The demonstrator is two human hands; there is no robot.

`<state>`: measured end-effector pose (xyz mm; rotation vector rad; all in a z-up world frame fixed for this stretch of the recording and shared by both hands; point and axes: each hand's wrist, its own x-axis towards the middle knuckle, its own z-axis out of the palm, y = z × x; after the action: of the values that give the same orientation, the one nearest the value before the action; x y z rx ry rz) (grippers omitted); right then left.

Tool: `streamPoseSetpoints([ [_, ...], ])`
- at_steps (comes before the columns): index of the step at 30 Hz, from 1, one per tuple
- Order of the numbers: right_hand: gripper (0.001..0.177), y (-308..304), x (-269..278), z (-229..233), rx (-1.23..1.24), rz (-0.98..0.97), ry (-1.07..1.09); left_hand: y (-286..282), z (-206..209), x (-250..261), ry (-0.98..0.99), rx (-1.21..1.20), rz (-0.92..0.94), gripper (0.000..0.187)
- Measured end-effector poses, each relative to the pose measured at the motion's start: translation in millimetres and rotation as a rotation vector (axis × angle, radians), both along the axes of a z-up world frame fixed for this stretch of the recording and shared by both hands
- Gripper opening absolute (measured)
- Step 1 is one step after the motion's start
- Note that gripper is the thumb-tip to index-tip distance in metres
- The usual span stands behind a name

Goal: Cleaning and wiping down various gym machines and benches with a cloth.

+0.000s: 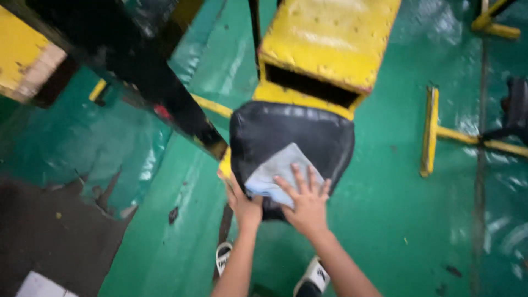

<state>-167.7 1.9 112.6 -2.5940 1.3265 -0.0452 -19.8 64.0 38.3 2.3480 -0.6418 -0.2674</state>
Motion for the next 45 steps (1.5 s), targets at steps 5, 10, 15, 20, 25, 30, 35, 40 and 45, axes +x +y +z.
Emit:
streamPoseSetpoints([
  [5,0.079,-92,13,-27,-0.145,-0.195,-0.257,3,-22,1,0.342,-0.211,-0.062,0.11],
  [10,0.074,-81,65,-12,-0.239,-0.211,-0.116,-9,-27,2,0.338,-0.21,-0.065,0.109],
  [15,0.081,-21,0,0,-0.027,0.14,-0.317,-2,-51,2,0.233,-0.366,-0.103,0.106],
  [20,0.071,21,-69,-51,-0.007,-0.162,-0.531,14,-17,-3,0.317,-0.116,-0.055,0.113],
  [25,0.065,34,-44,-37,0.083,-0.417,-0.669,11,-31,-7,0.335,-0.056,0.006,0.114],
  [30,0.083,48,7,9,0.101,-0.188,-0.635,40,-63,-3,0.261,-0.186,-0.028,0.116],
  [35,0.078,47,39,13,-0.046,-0.125,-0.54,41,-54,50,0.367,-0.188,-0.102,0.086],
  [40,0.08,63,35,6,-0.038,-0.11,-0.422,46,-18,69,0.528,-0.141,-0.088,0.056],
  [45,0.083,49,16,-10,-0.127,-0.14,-0.352,25,-58,55,0.415,-0.144,-0.131,0.063],
])
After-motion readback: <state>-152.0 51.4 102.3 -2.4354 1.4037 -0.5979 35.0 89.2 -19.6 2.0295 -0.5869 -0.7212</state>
